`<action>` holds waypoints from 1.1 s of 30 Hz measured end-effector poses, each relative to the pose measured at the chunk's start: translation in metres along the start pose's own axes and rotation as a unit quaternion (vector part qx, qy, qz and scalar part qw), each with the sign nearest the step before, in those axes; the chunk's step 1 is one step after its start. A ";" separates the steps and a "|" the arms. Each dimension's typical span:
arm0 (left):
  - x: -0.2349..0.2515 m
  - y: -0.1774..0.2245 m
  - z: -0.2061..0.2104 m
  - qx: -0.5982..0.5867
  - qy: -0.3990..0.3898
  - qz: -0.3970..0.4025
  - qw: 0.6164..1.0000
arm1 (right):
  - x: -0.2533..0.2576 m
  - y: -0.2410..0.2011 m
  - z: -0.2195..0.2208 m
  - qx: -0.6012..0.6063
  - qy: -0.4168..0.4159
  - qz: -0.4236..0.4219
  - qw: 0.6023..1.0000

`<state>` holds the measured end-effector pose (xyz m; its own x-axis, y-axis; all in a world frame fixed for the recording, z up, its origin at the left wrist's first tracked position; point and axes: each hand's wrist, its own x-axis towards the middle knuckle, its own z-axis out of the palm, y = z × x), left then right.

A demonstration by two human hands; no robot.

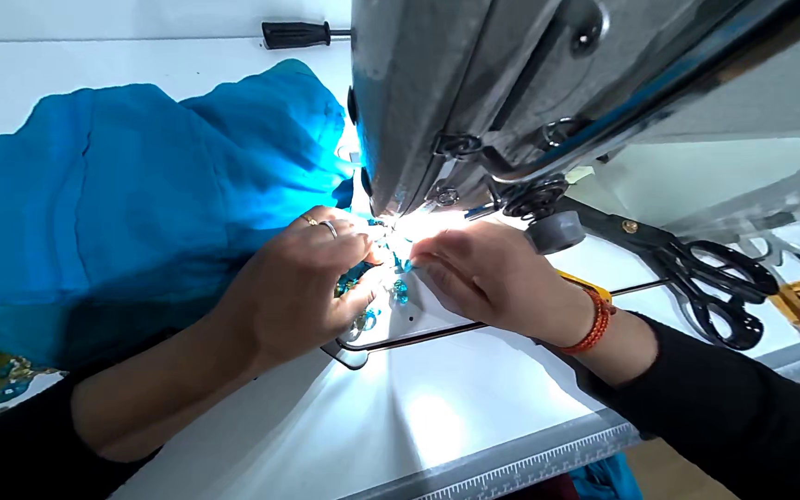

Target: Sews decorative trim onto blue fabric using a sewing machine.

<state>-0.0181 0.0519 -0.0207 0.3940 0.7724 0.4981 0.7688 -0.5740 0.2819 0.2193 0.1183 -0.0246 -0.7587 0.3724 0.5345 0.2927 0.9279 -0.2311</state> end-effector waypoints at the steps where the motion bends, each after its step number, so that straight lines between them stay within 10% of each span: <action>1: 0.000 0.000 -0.001 0.000 -0.001 0.001 1.000 | 0.000 0.002 0.000 0.036 0.005 0.028 0.999; 33: 0.002 0.005 0.002 0.015 0.008 -0.037 0.999 | -0.001 -0.007 -0.007 -0.070 -0.048 -0.089 0.992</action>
<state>-0.0120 0.0510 -0.0198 0.3275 0.8079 0.4899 0.8101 -0.5070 0.2945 0.2218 0.1116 -0.0178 -0.8555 0.2044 0.4758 0.2211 0.9750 -0.0212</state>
